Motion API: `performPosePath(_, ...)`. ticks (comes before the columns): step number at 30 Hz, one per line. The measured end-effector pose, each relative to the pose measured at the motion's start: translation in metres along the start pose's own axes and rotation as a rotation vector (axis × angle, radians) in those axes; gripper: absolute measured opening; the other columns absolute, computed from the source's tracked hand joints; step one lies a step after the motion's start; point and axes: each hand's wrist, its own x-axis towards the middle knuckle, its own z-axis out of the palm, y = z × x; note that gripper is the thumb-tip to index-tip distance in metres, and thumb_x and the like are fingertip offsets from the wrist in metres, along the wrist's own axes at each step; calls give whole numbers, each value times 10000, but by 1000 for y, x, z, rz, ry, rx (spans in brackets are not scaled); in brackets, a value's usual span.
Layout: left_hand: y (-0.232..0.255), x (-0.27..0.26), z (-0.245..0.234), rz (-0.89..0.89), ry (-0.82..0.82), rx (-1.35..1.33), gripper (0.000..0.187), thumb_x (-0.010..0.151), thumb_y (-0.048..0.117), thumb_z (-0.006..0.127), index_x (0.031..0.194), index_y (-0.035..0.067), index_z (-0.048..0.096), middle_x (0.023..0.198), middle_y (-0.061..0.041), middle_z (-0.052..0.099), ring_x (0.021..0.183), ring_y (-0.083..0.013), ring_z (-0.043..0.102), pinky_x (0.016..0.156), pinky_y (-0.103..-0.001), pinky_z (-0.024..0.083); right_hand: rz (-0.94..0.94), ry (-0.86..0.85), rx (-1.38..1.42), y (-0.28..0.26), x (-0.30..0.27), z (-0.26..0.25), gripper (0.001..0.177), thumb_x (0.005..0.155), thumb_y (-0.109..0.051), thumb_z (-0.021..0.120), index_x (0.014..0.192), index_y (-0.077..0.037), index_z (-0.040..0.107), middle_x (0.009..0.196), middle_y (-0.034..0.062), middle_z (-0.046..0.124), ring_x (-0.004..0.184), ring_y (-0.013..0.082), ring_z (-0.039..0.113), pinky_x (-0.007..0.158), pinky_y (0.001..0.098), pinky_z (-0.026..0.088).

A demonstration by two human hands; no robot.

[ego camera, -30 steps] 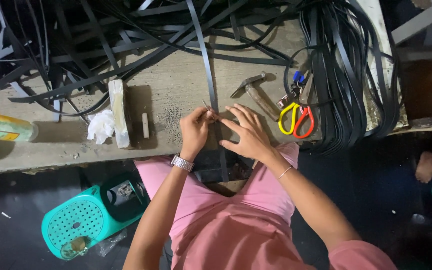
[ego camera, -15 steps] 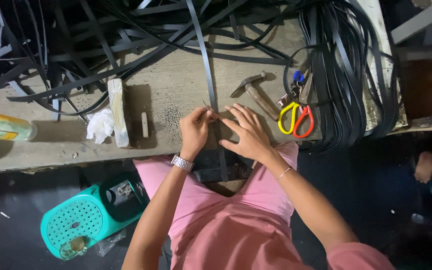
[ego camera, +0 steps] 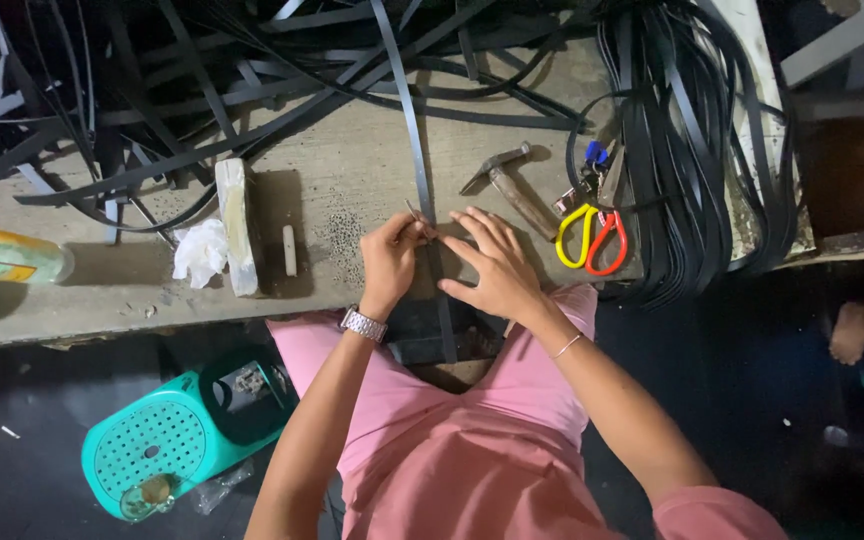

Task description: Punching a series of holes into a leather strap using a hammer and a punch tool, followed by wiping the strap.

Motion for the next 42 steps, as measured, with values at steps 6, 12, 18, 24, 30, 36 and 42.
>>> performPosePath(6, -3, -1, -1, 14, -24, 12, 138, 1019, -17, 609, 977, 8, 739, 809, -162, 761, 798, -324, 770, 726, -422, 620, -1, -3, -14, -2, 0, -4, 615, 876, -525, 698, 1300, -82, 654, 1498, 159, 484, 1476, 362, 364, 1146, 574, 328)
performPosePath(12, -16, -2, -1, 97, -93, 120, 120, 982, -29, 650, 954, 45, 740, 816, -128, 765, 803, -324, 766, 725, -427, 613, -54, 297, -17, 20, -3, 18, 451, 922, -456, 691, 1187, -92, 722, 1384, 143, 585, 1373, 352, 492, 1097, 532, 408)
performPosePath(18, -16, -4, -2, 166, -140, 187, 146, 983, -34, 639, 960, 72, 737, 835, -105, 769, 829, -331, 762, 769, -417, 610, 339, 379, -386, 56, 0, 8, 451, 938, -337, 705, 1318, -112, 615, 1220, 130, 549, 1092, 367, 540, 888, 540, 462)
performPosePath(24, -27, -6, 2, 172, -143, 232, 174, 993, -14, 627, 970, 115, 741, 855, -55, 778, 842, -280, 767, 794, -383, 608, 392, 252, -115, 72, 4, -3, 386, 1063, -337, 549, 1248, -8, 631, 1060, 175, 620, 982, 408, 622, 809, 515, 490)
performPosePath(30, -32, -7, 2, 202, -149, 269, 152, 995, -19, 632, 1002, 88, 740, 873, -97, 780, 850, -318, 760, 780, -417, 609, 141, 332, 247, 5, -2, -54, 301, 1064, -339, 568, 1072, -45, 628, 826, 182, 622, 826, 459, 647, 717, 485, 507)
performPosePath(36, -29, -9, 1, 208, -145, 279, 169, 984, -38, 631, 1021, 76, 750, 900, -110, 784, 886, -318, 764, 799, -423, 615, 50, 327, 171, -3, -6, -71, 302, 1044, -382, 596, 979, -95, 662, 749, 93, 634, 760, 366, 683, 667, 405, 533)
performPosePath(42, -22, -10, 2, 195, -131, 297, 161, 981, -37, 643, 1025, 63, 762, 899, -117, 788, 884, -315, 770, 785, -412, 621, 200, 211, 56, -12, 1, -77, 356, 1057, -430, 571, 940, -96, 612, 648, 190, 645, 721, 453, 689, 633, 527, 514)
